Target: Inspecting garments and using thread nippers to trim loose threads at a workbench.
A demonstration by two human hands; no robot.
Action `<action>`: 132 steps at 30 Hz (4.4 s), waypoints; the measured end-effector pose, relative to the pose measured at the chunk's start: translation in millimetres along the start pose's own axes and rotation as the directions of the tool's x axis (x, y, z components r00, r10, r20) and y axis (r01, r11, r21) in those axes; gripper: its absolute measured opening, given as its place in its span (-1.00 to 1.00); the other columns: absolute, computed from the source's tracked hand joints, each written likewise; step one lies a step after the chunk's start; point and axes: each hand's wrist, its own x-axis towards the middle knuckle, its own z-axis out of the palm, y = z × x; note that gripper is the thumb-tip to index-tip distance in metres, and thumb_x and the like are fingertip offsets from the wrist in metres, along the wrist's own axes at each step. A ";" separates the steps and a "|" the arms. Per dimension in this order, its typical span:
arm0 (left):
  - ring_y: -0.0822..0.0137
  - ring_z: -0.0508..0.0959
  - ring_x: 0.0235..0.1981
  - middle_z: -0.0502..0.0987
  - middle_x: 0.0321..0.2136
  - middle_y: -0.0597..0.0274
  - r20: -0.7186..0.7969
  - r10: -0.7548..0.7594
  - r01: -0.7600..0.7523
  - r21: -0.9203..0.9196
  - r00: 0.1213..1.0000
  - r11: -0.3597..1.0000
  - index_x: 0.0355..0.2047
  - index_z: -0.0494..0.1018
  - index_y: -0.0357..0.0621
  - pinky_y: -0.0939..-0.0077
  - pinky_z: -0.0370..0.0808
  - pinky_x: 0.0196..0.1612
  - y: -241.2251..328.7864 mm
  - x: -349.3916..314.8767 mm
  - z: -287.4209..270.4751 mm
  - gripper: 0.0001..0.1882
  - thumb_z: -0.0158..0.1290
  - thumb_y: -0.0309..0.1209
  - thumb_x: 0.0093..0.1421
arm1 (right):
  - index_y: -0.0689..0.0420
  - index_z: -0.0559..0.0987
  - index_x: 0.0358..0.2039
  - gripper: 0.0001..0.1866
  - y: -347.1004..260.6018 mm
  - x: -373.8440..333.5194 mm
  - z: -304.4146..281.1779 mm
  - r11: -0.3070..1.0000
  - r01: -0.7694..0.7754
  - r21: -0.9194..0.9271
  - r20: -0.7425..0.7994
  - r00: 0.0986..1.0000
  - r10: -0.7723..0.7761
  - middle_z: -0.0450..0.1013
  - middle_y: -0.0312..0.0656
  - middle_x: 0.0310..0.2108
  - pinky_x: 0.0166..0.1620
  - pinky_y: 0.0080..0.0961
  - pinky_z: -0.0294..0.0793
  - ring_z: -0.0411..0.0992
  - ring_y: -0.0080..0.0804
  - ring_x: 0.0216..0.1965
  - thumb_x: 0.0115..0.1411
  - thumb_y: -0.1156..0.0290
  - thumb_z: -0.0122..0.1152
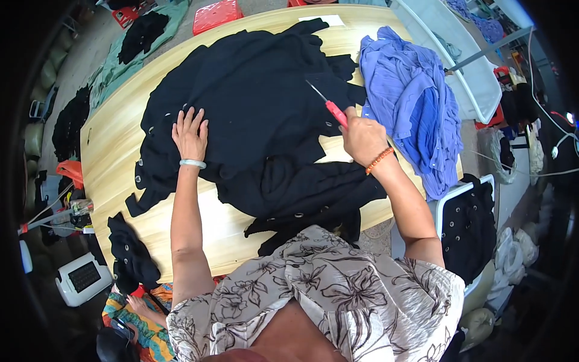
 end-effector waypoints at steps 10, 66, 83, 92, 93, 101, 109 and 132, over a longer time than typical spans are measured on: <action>0.11 0.23 0.25 0.42 0.11 0.28 -0.011 -0.014 0.014 0.013 1.000 1.000 -0.02 0.53 0.14 0.01 0.04 0.27 0.9 -0.6 2.8 -0.67 0.07 -0.20 0.21 | 0.18 0.35 -0.25 -0.75 -66.1 7.3 -3.0 0.963 0.177 0.201 0.023 0.982 -0.185 0.47 0.08 -0.60 -0.36 -0.10 0.48 0.51 0.08 -0.46 0.17 0.32 0.15; 0.12 0.26 0.19 0.35 0.12 0.18 -0.222 -0.120 0.138 0.069 0.968 0.988 0.07 0.36 -0.01 0.07 0.16 0.09 37.9 13.6 0.6 -0.49 0.13 -0.30 0.08 | 0.17 0.40 -0.17 -0.75 -64.5 11.7 -14.6 0.869 0.323 0.374 0.123 0.912 -0.392 0.50 0.06 -0.50 -0.32 -0.13 0.48 0.52 0.04 -0.37 0.18 0.35 0.15; 0.10 0.56 -0.23 0.61 -0.33 0.14 -0.076 -0.398 0.346 -0.366 0.914 0.864 -0.20 0.54 -0.10 0.25 0.46 -0.10 -15.6 10.1 -9.2 -0.68 0.26 -0.46 -0.03 | 0.19 0.38 -0.24 -0.76 -140.9 33.3 21.5 0.917 0.295 0.268 0.137 0.930 -0.340 0.48 0.05 -0.58 -0.36 -0.13 0.49 0.52 0.05 -0.47 0.19 0.31 0.13; -0.01 0.50 -0.15 0.52 -0.22 0.09 0.008 -0.415 0.403 -0.255 0.910 0.879 -0.16 0.49 -0.09 0.13 0.44 -0.07 -35.8 7.2 -7.4 -0.60 0.28 -0.40 -0.05 | 0.14 0.39 -0.10 -0.68 -130.4 23.6 19.7 0.809 0.334 0.483 0.138 0.884 -0.447 0.50 0.08 -0.44 -0.24 -0.10 0.45 0.49 0.10 -0.33 0.19 0.28 0.15; -0.01 0.50 -0.17 0.53 -0.24 0.10 0.049 -0.389 0.385 -0.292 0.920 0.875 -0.16 0.50 -0.06 0.13 0.44 -0.08 -40.8 9.5 -9.9 -0.61 0.28 -0.40 -0.05 | 0.13 0.39 -0.10 -0.69 -123.9 21.0 21.2 0.805 0.336 0.490 0.128 0.885 -0.447 0.49 0.08 -0.45 -0.25 -0.09 0.45 0.49 0.10 -0.34 0.19 0.29 0.14; 0.04 0.47 -0.28 0.43 -0.36 0.14 0.070 0.125 -0.048 -0.662 0.990 0.748 -0.43 0.46 -0.15 0.28 0.44 -0.20 68.2 -13.0 -80.5 -0.75 0.16 -0.67 -0.17 | 0.09 0.39 -0.12 -0.72 -44.0 -44.7 33.2 0.878 0.310 0.365 0.285 0.860 -0.422 0.50 0.05 -0.52 -0.36 -0.08 0.46 0.51 0.07 -0.42 0.16 0.35 0.15; 0.15 0.52 -0.35 0.47 -0.45 0.15 0.148 0.057 0.060 -0.681 0.987 0.730 -0.42 0.38 -0.21 0.41 0.45 -0.23 113.3 -28.1 -108.2 -0.79 0.14 -0.61 -0.10 | 0.15 0.43 -0.13 -0.71 -44.7 -97.3 68.5 0.788 0.459 0.410 0.389 0.694 -0.606 0.52 0.05 -0.48 -0.28 -0.11 0.48 0.52 0.03 -0.36 0.12 0.40 0.11; 0.30 0.40 -0.45 0.42 -0.48 0.15 0.122 -0.015 0.122 -0.965 0.992 0.230 -0.52 0.39 -0.16 0.49 0.33 -0.36 240.4 -192.6 -291.2 -0.77 0.23 -0.49 -0.19 | 0.21 0.48 -0.16 -0.70 264.4 -263.8 101.5 0.829 0.465 0.312 0.054 0.862 -0.504 0.52 0.09 -0.38 -0.25 -0.17 0.50 0.52 0.03 -0.32 0.06 0.43 0.10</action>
